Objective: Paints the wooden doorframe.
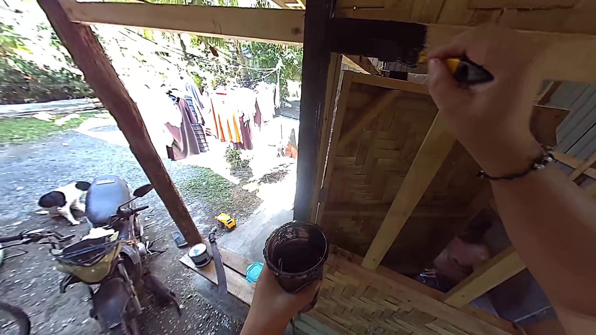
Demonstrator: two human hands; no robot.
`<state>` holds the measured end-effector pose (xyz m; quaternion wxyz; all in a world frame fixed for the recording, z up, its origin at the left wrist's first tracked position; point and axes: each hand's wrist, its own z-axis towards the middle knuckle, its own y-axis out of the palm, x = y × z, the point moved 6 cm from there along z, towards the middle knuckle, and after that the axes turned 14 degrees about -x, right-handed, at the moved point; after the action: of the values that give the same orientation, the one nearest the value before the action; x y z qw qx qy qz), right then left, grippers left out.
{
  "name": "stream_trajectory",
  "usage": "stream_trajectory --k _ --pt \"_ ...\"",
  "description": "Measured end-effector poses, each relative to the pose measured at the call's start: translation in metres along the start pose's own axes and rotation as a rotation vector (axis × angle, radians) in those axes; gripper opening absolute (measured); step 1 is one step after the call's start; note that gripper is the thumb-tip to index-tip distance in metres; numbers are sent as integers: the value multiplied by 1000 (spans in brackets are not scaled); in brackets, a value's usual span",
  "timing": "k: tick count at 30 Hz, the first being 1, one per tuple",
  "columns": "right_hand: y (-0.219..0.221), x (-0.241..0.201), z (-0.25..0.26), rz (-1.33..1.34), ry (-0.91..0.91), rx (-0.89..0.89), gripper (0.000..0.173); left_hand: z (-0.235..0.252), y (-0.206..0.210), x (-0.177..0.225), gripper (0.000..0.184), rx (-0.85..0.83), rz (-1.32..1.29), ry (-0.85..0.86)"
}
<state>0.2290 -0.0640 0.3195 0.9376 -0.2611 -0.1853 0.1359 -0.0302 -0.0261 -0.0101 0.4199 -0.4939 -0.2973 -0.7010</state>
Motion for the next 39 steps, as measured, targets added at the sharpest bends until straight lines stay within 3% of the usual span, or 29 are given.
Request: stream_trajectory --k 3,6,11,17,21,26,39 --pt "1 -21 -18 -67 -84 46 23 -2 -4 -3 83 5 7 11" --pt "34 -38 -16 -41 -203 28 19 -5 -6 -7 84 20 -12 3" --pt "86 -20 -4 -88 -301 24 18 -11 -11 -14 83 46 -28 -18" --pt "90 5 -14 -70 -278 88 19 -17 -16 -17 81 91 -14 -65" --pt "96 -3 -28 -10 -276 123 17 -21 -18 -18 79 95 -54 -44" --pt "125 -3 -11 56 -272 119 18 -28 -17 -19 77 143 -53 -85" --pt "128 10 -9 124 -227 268 18 -32 -11 -15 69 168 -66 -41"
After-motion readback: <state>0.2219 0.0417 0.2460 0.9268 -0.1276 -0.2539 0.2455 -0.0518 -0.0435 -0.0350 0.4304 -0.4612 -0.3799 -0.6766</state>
